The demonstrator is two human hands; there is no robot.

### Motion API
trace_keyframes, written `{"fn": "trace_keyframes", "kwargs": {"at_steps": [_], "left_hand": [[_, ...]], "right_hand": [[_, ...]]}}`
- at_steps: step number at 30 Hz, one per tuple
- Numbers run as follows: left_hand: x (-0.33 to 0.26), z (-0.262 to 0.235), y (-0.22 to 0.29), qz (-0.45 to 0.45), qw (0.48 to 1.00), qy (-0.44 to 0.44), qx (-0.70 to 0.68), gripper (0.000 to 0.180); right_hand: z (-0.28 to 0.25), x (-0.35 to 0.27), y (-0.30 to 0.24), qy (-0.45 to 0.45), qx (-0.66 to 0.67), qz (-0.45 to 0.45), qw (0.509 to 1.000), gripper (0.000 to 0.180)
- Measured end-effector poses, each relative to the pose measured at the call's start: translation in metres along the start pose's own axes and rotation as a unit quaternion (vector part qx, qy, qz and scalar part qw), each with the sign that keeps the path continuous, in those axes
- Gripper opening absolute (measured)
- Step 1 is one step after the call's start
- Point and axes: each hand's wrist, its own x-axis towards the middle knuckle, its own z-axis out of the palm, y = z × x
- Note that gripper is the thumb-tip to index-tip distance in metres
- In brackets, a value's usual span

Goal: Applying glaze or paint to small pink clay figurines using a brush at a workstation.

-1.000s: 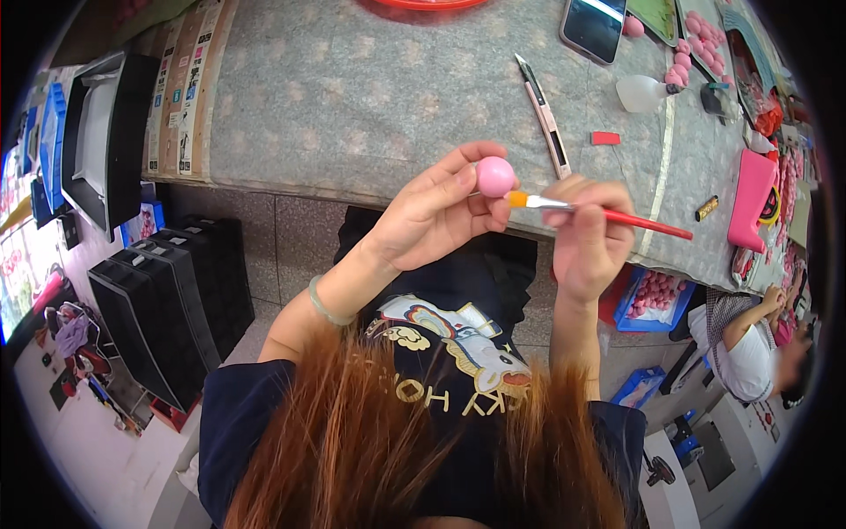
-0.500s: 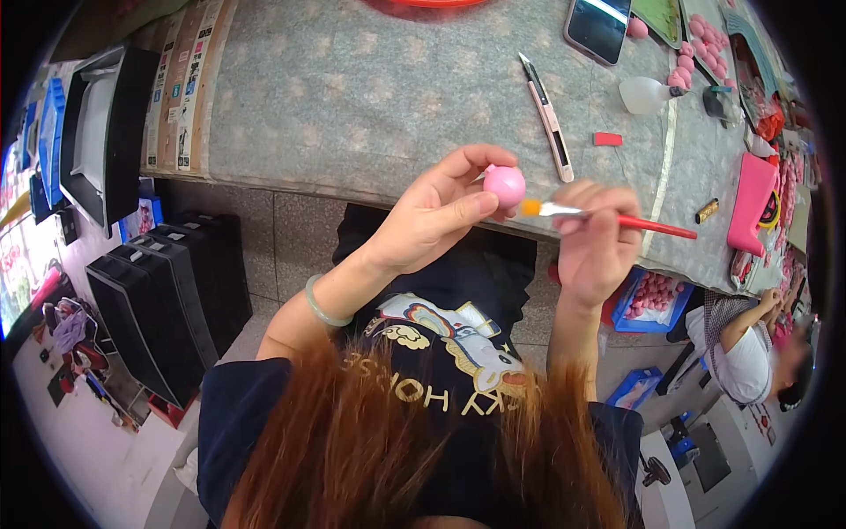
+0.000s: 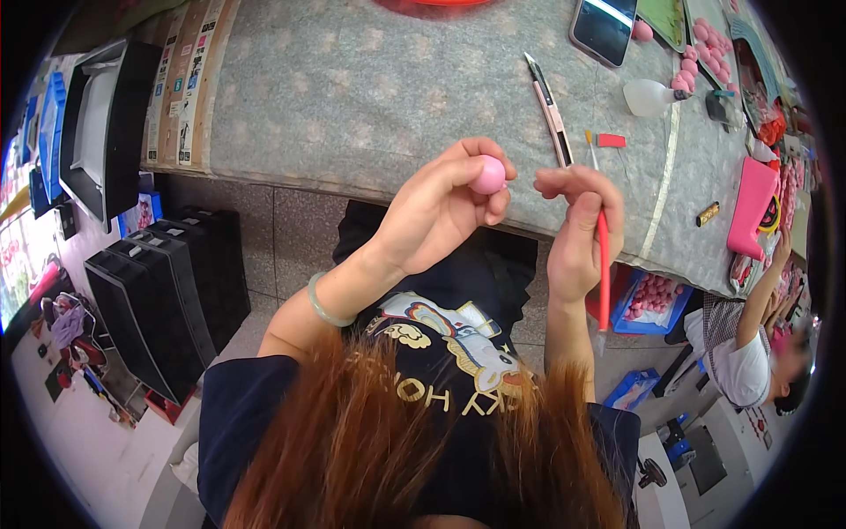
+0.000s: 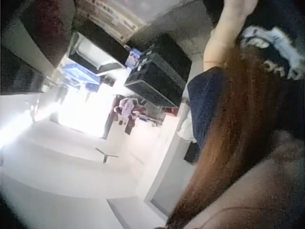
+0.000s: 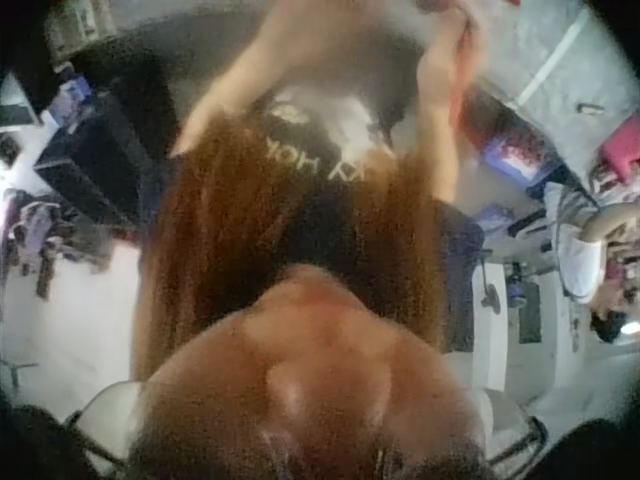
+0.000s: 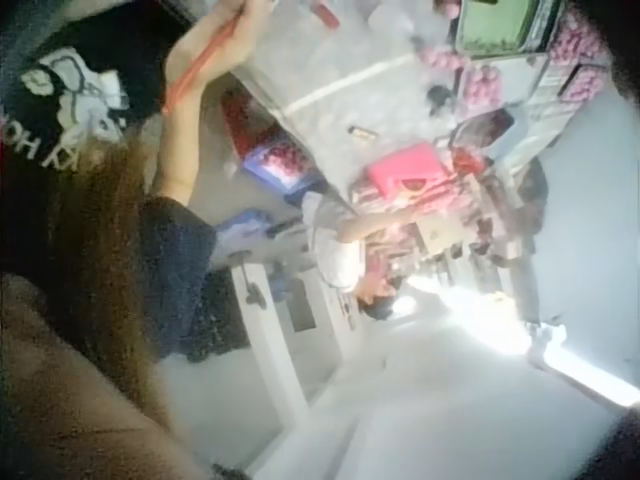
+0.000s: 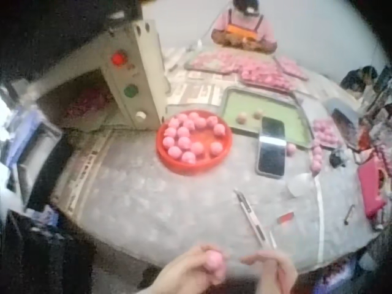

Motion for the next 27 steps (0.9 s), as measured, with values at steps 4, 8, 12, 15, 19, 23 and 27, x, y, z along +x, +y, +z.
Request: {"fn": "trace_keyframes", "kwargs": {"at_steps": [4,8,12,15,19,23,27], "left_hand": [[-0.003,0.014,0.004,-0.036,0.997,0.037,-0.056,0.037],[-0.003,0.02,0.004,-0.058,0.993,0.049,-0.086,0.042],[-0.005,0.02,0.001,-0.104,0.99,0.053,-0.082,0.046],[-0.005,0.019,0.003,-0.116,0.989,0.052,-0.068,0.046],[-0.004,0.019,0.003,-0.13,0.989,0.053,-0.049,0.046],[-0.004,0.015,0.001,-0.133,0.988,0.052,-0.056,0.043],[-0.005,0.006,0.0,-0.057,0.998,0.035,0.009,0.038]], "right_hand": [[0.003,-0.001,0.006,-0.065,-0.052,-0.047,0.995,0.021],[0.012,0.0,0.005,-0.105,-0.201,-0.136,0.964,0.043],[0.016,-0.003,0.007,-0.095,-0.159,-0.076,0.98,0.045],[0.018,-0.005,0.003,-0.075,-0.069,-0.003,0.995,0.045],[0.022,-0.005,0.001,-0.051,-0.031,0.002,0.998,0.044],[0.016,-0.001,0.003,-0.073,-0.125,-0.106,0.984,0.044],[0.017,-0.001,0.006,-0.062,-0.126,-0.108,0.984,0.044]]}}
